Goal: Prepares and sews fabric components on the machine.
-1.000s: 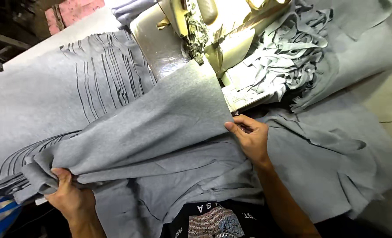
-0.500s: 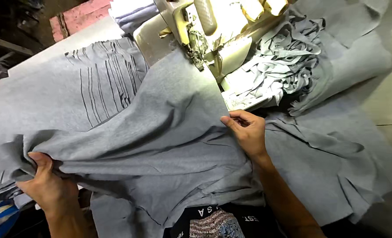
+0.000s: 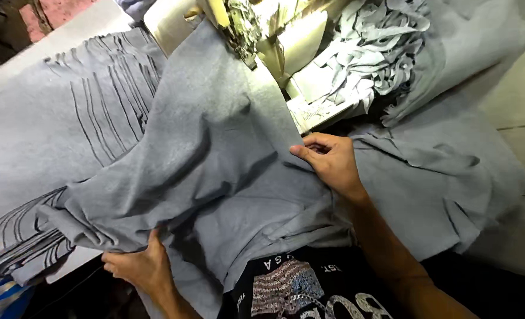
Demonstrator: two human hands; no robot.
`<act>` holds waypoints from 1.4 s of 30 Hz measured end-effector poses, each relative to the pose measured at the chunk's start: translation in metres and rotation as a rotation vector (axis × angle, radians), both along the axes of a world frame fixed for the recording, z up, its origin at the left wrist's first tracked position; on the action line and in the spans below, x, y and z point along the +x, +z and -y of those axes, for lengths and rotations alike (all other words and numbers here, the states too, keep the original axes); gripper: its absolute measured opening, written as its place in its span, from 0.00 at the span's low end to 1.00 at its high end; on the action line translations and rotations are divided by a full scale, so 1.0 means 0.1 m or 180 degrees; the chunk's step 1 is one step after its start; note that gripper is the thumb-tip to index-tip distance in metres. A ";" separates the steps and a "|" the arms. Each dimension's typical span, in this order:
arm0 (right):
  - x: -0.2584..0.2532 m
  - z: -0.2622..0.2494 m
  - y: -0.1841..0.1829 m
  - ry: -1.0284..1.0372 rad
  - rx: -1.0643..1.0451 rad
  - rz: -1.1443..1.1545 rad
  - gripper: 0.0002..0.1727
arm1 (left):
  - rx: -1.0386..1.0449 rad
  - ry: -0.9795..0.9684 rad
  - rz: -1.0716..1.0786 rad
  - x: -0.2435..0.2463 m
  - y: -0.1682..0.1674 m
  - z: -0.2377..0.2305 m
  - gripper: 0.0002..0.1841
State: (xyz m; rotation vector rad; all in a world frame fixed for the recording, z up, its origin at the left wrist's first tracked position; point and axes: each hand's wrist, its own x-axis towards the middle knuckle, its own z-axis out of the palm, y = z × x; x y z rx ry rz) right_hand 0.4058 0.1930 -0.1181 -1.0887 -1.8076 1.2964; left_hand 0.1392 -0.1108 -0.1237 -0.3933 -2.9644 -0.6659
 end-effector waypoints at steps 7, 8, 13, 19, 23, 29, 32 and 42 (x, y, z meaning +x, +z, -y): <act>0.10 0.02 0.06 -0.0062 0.0170 -0.0004 0.08 | 0.2445 -0.0148 0.0749 -0.23 0.34 0.31 0.15; 0.11 0.02 0.06 -0.0053 0.0161 -0.0033 0.09 | 0.2503 -0.0193 0.0912 -0.38 0.40 0.42 0.16; 0.10 0.08 0.04 0.0066 -0.0011 -0.0270 0.09 | 0.2097 -0.0406 0.1723 -0.89 0.61 0.62 0.18; 0.08 0.08 0.02 -0.0015 -0.0014 -0.0353 0.09 | 0.2099 -0.0875 0.1795 -0.84 0.66 0.30 0.18; 0.03 0.02 0.00 0.0000 0.0022 -0.0379 0.08 | 0.2353 -0.0857 0.1486 -0.83 0.66 0.14 0.13; -0.05 -0.07 -0.02 0.0024 0.0089 -0.0374 0.07 | 0.2509 -0.1096 0.1302 -1.00 0.77 -0.02 0.15; -0.10 -0.11 0.00 0.0042 0.0122 -0.0406 0.07 | 0.2582 -0.1183 0.1210 -1.11 0.82 -0.08 0.17; -0.20 -0.27 0.08 0.0216 0.0139 -0.0425 0.07 | 0.2636 -0.1056 0.1152 -1.17 1.33 -0.55 0.11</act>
